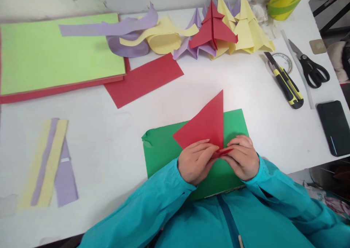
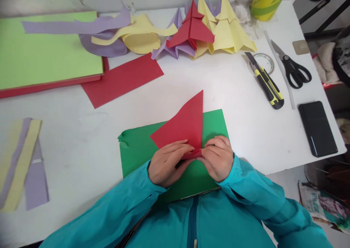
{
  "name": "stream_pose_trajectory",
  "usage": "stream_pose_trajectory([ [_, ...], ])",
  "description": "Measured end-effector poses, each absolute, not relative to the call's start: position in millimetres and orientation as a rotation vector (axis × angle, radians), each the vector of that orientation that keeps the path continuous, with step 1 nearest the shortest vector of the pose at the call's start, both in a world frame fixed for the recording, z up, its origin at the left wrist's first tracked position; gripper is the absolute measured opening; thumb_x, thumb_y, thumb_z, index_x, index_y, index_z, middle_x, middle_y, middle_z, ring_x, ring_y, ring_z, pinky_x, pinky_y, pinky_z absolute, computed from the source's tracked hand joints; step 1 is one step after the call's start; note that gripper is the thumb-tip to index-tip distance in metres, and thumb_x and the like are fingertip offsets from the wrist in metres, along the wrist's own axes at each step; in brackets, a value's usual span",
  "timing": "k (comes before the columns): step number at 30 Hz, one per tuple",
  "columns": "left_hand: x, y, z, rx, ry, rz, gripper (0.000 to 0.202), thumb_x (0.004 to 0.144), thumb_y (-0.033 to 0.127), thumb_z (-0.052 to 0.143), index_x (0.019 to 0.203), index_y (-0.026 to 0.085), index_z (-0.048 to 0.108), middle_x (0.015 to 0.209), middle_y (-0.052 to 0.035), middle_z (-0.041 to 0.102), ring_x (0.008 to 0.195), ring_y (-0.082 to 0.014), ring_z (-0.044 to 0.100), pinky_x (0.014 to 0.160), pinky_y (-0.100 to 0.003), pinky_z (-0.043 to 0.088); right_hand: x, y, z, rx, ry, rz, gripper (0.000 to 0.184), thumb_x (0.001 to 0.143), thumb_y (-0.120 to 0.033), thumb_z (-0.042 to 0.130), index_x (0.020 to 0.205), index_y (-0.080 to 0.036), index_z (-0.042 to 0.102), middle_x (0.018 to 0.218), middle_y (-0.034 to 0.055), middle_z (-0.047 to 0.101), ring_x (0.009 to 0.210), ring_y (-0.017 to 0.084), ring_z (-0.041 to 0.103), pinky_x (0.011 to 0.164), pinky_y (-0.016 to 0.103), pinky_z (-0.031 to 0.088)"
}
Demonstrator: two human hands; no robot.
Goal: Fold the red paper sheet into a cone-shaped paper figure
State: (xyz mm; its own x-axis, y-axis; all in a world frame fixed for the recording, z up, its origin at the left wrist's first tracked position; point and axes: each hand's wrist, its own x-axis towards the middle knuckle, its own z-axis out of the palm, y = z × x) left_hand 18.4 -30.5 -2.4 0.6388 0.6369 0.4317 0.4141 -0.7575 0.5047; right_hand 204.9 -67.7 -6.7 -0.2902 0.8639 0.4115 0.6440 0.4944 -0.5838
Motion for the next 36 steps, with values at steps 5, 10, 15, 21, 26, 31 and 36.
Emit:
stream_pose_trajectory([
  [5,18.8,-27.8,0.2,2.466,0.911,0.762,0.025,0.086,0.024,0.051,0.107,0.012,0.052,0.09,-0.0133,0.069,0.087,-0.024,0.067,0.076,-0.037,0.058,201.6,-68.9,-9.9,-1.344,-2.026,0.438,0.018,0.089,-0.026,0.048,0.081,-0.017,0.061,0.075,0.0057,0.065,0.077,0.018,0.057,0.081,0.038,0.042],
  [10,18.2,-23.5,-1.0,2.496,0.775,0.802,0.025,0.087,0.017,0.049,0.111,0.014,0.05,0.083,-0.0079,0.071,0.081,-0.0189,0.068,0.081,-0.036,0.056,203.8,-70.4,-9.6,-1.291,-1.989,0.53,0.008,0.085,-0.026,0.055,0.086,-0.02,0.061,0.078,0.0013,0.068,0.088,0.017,0.061,0.095,0.041,0.035],
  [15,16.0,-21.2,-2.5,2.573,0.629,0.841,0.019,0.086,0.013,0.049,0.104,0.013,0.054,0.084,-0.0084,0.071,0.083,-0.0181,0.067,0.085,-0.037,0.055,206.8,-71.7,-7.8,-1.17,-2.011,0.549,0.013,0.084,-0.016,0.051,0.084,-0.022,0.062,0.075,-0.0028,0.07,0.089,0.015,0.061,0.098,0.04,0.033],
  [21,14.4,-15.5,-2.8,2.623,0.528,0.825,0.016,0.085,0.01,0.048,0.099,0.011,0.055,0.083,-0.0092,0.071,0.083,-0.0193,0.067,0.085,-0.04,0.054,205.4,-72.7,-7.7,-1.191,-2.025,0.453,0.01,0.084,-0.018,0.052,0.086,-0.022,0.062,0.079,-0.0016,0.071,0.093,0.017,0.06,0.097,0.042,0.033],
  [26,16.0,-12.8,-0.4,2.547,0.573,0.792,0.011,0.086,0.015,0.049,0.095,0.013,0.055,0.085,-0.0089,0.071,0.081,-0.0176,0.067,0.084,-0.038,0.055,203.8,-71.2,-10.3,-1.19,-2.041,0.425,0.013,0.085,-0.013,0.05,0.085,-0.02,0.061,0.07,-0.0016,0.068,0.082,0.014,0.062,0.095,0.039,0.035],
  [31,16.6,-12.2,-0.1,2.563,0.595,0.822,0.018,0.086,0.016,0.051,0.103,0.012,0.051,0.083,-0.0085,0.072,0.078,-0.0183,0.068,0.08,-0.036,0.056,204.2,-69.1,-9.2,-1.177,-2.034,0.452,0.012,0.087,-0.016,0.05,0.083,-0.019,0.06,0.074,-0.0004,0.068,0.081,0.013,0.062,0.092,0.036,0.038],
  [36,18.2,-8.8,3.2,2.6,0.63,0.764,0.021,0.089,0.018,0.044,0.108,0.011,0.048,0.085,-0.0109,0.071,0.079,-0.0201,0.068,0.076,-0.037,0.057,202.8,-69.3,-9.0,-1.231,-1.998,0.429,0.007,0.086,-0.021,0.055,0.084,-0.019,0.061,0.078,-0.0001,0.07,0.09,0.017,0.061,0.095,0.039,0.035],
])
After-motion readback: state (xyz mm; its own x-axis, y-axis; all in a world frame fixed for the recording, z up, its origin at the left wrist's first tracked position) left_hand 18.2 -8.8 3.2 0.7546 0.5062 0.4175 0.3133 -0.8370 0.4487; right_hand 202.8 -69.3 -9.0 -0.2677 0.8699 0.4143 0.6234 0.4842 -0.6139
